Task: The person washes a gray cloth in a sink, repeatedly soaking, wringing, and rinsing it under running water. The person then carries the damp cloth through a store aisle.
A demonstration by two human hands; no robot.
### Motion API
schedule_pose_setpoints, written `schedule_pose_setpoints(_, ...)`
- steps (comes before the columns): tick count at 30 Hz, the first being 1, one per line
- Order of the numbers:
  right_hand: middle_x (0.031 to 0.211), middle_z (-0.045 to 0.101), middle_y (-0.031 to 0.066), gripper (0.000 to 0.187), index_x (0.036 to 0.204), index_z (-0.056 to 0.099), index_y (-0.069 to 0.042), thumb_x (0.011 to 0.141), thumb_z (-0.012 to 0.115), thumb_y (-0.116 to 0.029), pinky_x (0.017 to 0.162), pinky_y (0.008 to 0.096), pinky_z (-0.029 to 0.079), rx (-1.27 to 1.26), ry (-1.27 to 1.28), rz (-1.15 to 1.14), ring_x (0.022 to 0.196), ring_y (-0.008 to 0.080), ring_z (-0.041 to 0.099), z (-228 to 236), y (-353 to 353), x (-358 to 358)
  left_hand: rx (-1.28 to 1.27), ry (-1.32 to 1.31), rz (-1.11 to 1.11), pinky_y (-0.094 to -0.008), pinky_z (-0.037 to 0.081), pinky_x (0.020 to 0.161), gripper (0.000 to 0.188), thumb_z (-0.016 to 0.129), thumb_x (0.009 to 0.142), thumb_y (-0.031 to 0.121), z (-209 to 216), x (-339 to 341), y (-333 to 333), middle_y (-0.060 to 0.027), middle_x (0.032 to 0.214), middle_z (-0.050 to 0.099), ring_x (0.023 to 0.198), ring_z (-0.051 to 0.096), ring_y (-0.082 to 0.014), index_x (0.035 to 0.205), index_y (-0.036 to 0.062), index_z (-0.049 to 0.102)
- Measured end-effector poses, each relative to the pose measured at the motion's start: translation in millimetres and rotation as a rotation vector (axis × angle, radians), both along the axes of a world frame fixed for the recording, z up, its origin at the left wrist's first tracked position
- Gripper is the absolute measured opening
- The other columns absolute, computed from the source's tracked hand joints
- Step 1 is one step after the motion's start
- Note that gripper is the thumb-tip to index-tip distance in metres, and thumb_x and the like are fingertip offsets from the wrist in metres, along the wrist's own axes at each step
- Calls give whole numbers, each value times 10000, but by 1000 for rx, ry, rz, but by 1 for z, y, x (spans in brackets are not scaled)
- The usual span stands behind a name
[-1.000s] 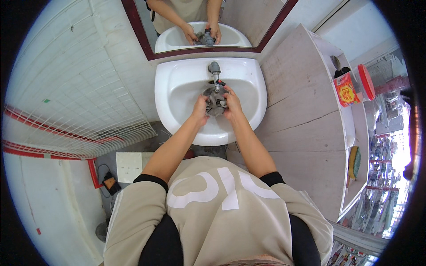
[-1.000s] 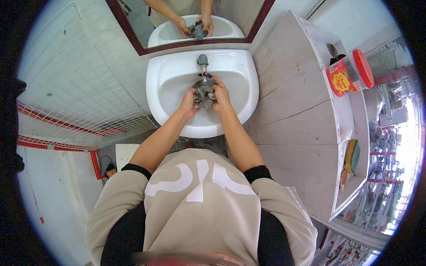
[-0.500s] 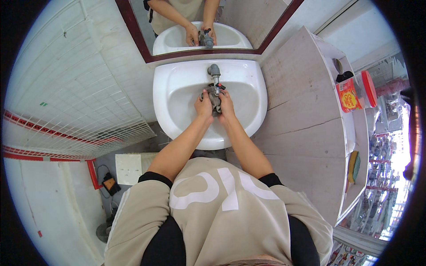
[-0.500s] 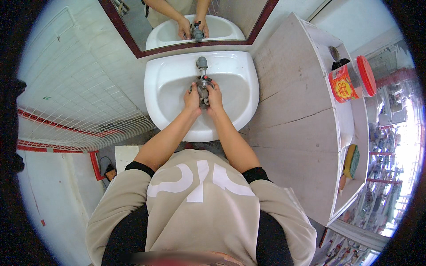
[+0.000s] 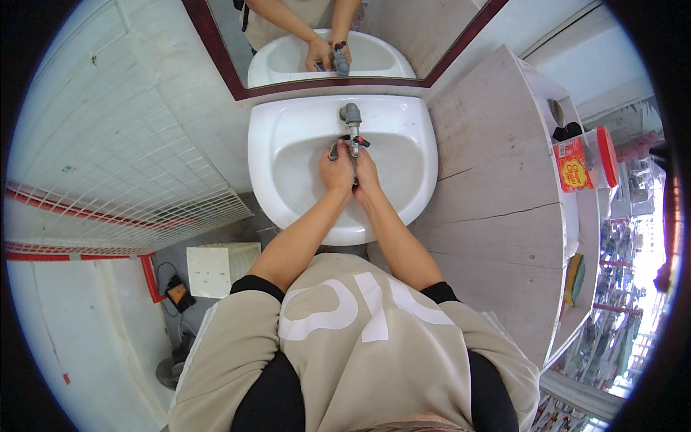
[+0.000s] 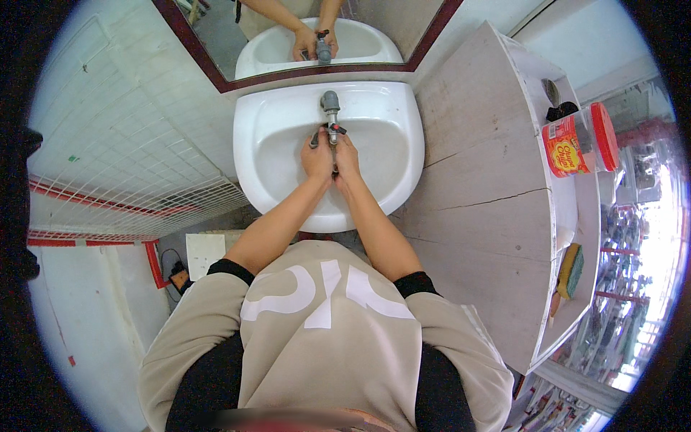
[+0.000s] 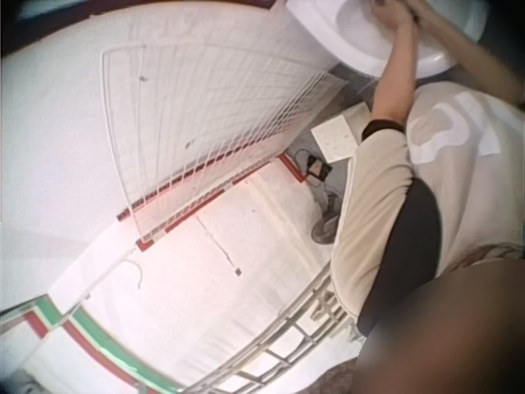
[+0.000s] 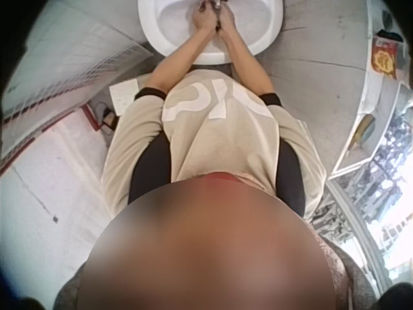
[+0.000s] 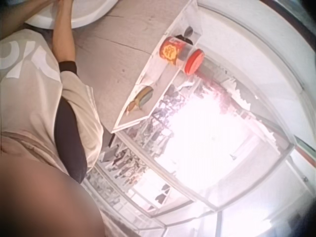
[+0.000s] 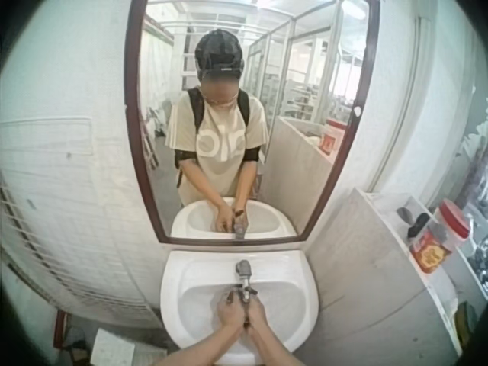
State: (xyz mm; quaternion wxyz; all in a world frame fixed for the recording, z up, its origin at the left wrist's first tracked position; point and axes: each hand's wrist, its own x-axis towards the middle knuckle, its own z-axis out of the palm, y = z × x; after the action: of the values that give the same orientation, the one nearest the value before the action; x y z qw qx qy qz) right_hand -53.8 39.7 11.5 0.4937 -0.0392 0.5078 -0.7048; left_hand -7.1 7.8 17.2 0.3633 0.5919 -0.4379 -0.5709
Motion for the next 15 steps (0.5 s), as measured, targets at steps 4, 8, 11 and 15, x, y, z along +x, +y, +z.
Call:
schedule_pose_setpoints(4, 966, 621, 55, 234, 1065, 591, -102, 973, 423, -238, 741, 334, 503, -24, 7, -58, 868, 172, 601, -4, -5, 0, 31, -20, -14, -379, 463, 738, 376, 565, 896, 389, 6, -2, -2, -130, 843, 677, 792, 627, -269, 883, 28, 667)
schedule_pose_setpoints(8, 914, 620, 77, 215, 1038, 584, -36, 947, 467, -192, 683, 327, 507, -31, -64, -112, 786, 172, 602, -4, -6, 2, 70, -21, -36, -404, 463, 743, 396, 539, 895, 387, -5, -3, -8, -163, 819, 677, 788, 636, -318, 845, 15, 667)
schedule_pose_setpoints(11, 878, 619, 87, 220, 1019, 584, -2, 936, 484, -180, 635, 323, 502, 7, -76, -135, 729, 168, 597, -3, -7, 2, 60, 17, -52, -367, 448, 656, 308, 557, 892, 265, -22, -3, -16, -125, 803, 653, 717, 572, -194, 874, -27, 654)
schedule_pose_setpoints(15, 828, 616, 86, 223, 943, 602, -1, 932, 492, -194, 572, 333, 482, 76, -63, -162, 683, 167, 587, -5, -10, 3, 64, 11, -63, -434, 462, 749, 423, 510, 885, 375, -38, -4, -22, -209, 844, 671, 807, 635, -369, 854, -16, 668)
